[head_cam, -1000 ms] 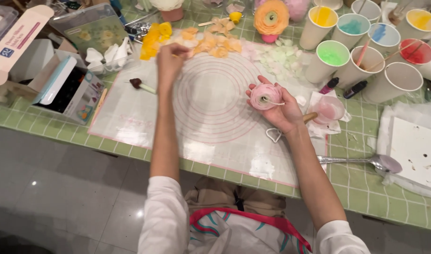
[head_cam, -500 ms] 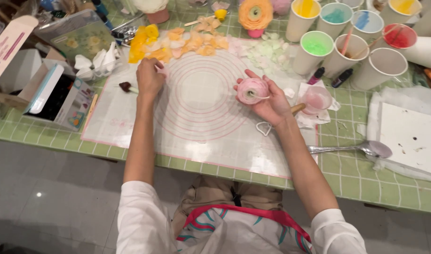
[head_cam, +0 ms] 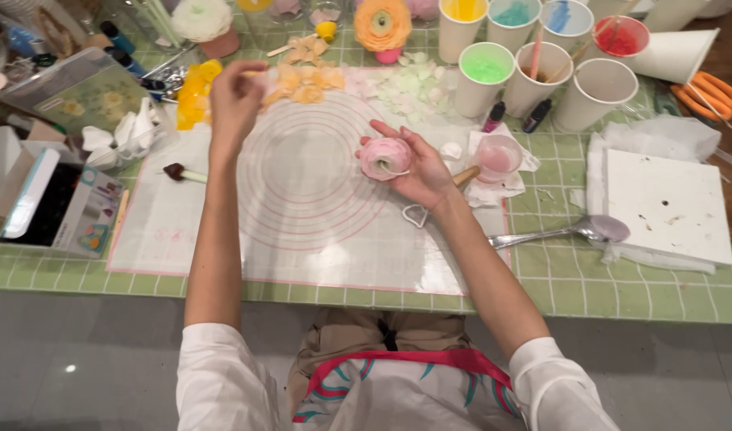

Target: Assembling a flower-shaped wax candle by adding petals and center details.

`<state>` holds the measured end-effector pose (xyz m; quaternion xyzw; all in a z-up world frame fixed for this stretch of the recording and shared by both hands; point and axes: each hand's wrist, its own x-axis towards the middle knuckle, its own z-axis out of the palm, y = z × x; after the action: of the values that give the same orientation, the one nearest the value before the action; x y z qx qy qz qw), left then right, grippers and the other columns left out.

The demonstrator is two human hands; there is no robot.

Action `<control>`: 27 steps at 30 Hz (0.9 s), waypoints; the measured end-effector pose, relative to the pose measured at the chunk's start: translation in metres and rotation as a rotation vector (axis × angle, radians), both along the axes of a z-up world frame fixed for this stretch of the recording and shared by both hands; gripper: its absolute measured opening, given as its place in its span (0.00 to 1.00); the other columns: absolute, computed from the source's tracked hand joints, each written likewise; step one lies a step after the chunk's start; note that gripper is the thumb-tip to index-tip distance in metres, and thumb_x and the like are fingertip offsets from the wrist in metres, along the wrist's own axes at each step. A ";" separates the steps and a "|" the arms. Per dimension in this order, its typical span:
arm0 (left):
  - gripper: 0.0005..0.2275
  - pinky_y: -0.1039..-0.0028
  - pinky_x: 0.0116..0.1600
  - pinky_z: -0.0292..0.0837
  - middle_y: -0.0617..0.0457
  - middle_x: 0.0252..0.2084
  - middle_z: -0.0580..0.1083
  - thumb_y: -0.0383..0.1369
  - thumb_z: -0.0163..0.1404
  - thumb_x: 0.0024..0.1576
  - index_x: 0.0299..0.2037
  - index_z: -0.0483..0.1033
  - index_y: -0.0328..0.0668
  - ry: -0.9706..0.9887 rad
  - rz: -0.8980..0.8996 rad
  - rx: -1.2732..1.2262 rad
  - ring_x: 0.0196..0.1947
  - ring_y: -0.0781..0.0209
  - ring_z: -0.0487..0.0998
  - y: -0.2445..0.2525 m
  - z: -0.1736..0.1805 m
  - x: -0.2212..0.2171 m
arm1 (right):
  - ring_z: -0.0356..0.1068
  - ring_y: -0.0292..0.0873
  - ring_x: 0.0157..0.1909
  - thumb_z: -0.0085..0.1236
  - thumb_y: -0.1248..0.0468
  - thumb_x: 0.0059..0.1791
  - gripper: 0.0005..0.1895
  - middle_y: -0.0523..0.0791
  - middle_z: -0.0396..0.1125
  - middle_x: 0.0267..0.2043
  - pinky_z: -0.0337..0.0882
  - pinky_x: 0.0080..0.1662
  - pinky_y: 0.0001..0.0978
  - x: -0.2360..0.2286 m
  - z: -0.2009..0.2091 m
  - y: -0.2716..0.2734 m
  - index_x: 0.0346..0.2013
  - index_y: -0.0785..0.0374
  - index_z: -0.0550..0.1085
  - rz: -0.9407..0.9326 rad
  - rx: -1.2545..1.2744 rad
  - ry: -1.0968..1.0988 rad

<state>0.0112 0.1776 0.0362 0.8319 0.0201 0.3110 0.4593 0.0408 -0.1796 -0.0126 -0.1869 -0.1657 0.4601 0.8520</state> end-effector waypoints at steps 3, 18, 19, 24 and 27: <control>0.10 0.78 0.37 0.79 0.57 0.36 0.78 0.16 0.50 0.55 0.45 0.77 0.32 -0.024 -0.403 -0.138 0.35 0.71 0.80 -0.074 0.036 0.046 | 0.61 0.60 0.70 0.38 0.51 0.61 0.31 0.57 0.61 0.69 0.60 0.71 0.53 0.001 -0.006 0.002 0.75 0.64 0.56 0.001 0.005 0.040; 0.02 0.56 0.35 0.75 0.42 0.25 0.78 0.25 0.58 0.40 0.22 0.82 0.40 0.038 -0.547 0.638 0.29 0.41 0.81 -0.343 0.013 0.093 | 0.65 0.50 0.69 0.35 0.52 0.63 0.31 0.52 0.63 0.70 0.68 0.67 0.49 0.006 -0.027 0.003 0.79 0.62 0.51 0.035 0.102 0.069; 0.02 0.56 0.35 0.75 0.42 0.25 0.78 0.25 0.58 0.40 0.22 0.82 0.40 0.042 -0.551 0.640 0.29 0.41 0.81 -0.347 0.010 0.093 | 0.65 0.50 0.69 0.35 0.52 0.63 0.31 0.52 0.63 0.70 0.68 0.67 0.49 0.008 -0.029 0.005 0.79 0.62 0.51 0.032 0.105 0.072; 0.04 0.56 0.37 0.74 0.37 0.25 0.77 0.22 0.56 0.34 0.19 0.80 0.38 0.038 -0.519 0.824 0.29 0.37 0.79 -0.362 -0.010 0.095 | 0.67 0.50 0.65 0.33 0.52 0.63 0.30 0.54 0.63 0.68 0.70 0.64 0.47 0.013 -0.034 0.010 0.77 0.63 0.53 0.040 0.108 0.048; 0.05 0.57 0.38 0.74 0.38 0.26 0.77 0.20 0.55 0.34 0.20 0.78 0.35 -0.089 -0.491 0.864 0.29 0.38 0.79 -0.368 -0.014 0.090 | 0.67 0.49 0.65 0.33 0.51 0.62 0.31 0.54 0.63 0.68 0.70 0.65 0.46 0.011 -0.031 0.009 0.77 0.63 0.53 0.025 0.094 0.061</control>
<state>0.1016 -0.1903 0.0218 0.9122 -0.3264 0.2089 0.1329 0.0516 -0.1703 -0.0431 -0.1304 -0.1637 0.4679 0.8587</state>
